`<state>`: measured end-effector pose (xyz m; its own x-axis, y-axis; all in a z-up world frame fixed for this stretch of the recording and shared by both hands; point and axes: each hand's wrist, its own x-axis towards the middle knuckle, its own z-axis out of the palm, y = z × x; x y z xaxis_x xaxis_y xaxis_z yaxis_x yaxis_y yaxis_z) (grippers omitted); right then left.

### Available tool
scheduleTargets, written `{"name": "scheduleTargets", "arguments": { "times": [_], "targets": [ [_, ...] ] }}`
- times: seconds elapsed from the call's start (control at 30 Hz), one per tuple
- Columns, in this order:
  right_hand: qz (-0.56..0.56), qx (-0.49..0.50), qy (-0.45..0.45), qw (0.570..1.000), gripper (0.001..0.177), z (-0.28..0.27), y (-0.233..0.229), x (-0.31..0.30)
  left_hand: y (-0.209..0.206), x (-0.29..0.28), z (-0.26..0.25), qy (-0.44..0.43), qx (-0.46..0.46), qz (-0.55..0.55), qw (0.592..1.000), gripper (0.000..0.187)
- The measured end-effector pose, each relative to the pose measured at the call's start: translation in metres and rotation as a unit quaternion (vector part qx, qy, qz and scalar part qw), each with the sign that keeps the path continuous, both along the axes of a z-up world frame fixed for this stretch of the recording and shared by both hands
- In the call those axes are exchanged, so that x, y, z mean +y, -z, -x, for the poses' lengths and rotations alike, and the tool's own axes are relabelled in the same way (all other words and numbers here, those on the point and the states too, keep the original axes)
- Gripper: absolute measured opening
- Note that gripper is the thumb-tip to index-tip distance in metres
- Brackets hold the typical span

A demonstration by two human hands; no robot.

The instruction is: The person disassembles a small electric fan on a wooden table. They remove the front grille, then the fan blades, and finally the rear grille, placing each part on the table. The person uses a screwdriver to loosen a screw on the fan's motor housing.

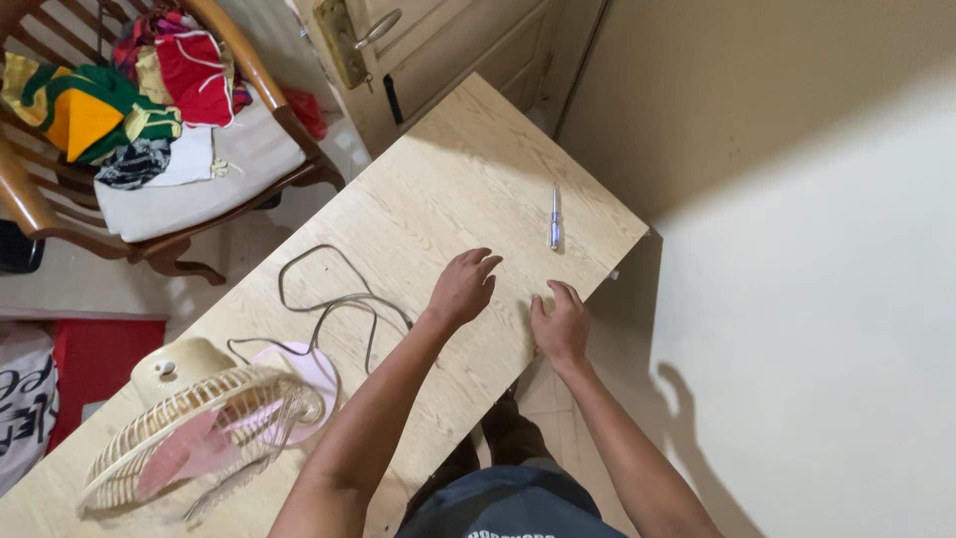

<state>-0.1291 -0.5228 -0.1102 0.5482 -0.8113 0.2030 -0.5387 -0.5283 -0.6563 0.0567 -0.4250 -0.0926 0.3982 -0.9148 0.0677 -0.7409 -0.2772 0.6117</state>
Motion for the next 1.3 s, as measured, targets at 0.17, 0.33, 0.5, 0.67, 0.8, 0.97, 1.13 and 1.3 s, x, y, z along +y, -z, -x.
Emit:
{"name": "scheduleTargets", "arguments": {
  "times": [0.17, 0.33, 0.5, 0.67, 0.8, 0.97, 1.13, 1.3],
  "targets": [
    [-0.026, 0.027, 0.03, 0.999, 0.037, -0.011, 0.004, -0.046, 0.022, -0.065, -0.018, 0.055, -0.054, 0.015, 0.997, 0.037],
    [-0.039, 0.043, 0.044, 0.997, 0.037, -0.024, 0.023, -0.081, 0.049, -0.129, -0.033, 0.099, -0.108, -0.025, 0.989, 0.04],
    [-0.061, 0.073, 0.056, 0.994, 0.04, -0.039, 0.043, -0.107, 0.075, -0.183, -0.043, 0.144, -0.134, -0.086, 0.977, 0.043],
    [-0.107, 0.107, 0.05, 0.987, 0.04, -0.05, 0.055, -0.12, 0.096, -0.217, -0.045, 0.189, -0.187, -0.144, 0.953, 0.043],
    [-0.107, 0.081, 0.052, 0.99, 0.039, -0.055, 0.06, -0.121, 0.106, -0.225, -0.046, 0.215, -0.171, -0.205, 0.939, 0.038],
    [-0.094, 0.079, 0.053, 0.991, 0.03, -0.058, 0.063, -0.124, 0.112, -0.229, -0.05, 0.206, -0.185, -0.18, 0.944, 0.033],
    [-0.091, 0.089, 0.053, 0.99, 0.019, -0.06, 0.068, -0.132, 0.106, -0.221, -0.054, 0.178, -0.183, -0.142, 0.956, 0.023],
    [0.015, 0.065, -0.015, 0.998, 0.021, -0.06, 0.074, -0.143, 0.099, -0.205, -0.058, 0.158, -0.181, -0.157, 0.958, 0.02]
  ]
}}
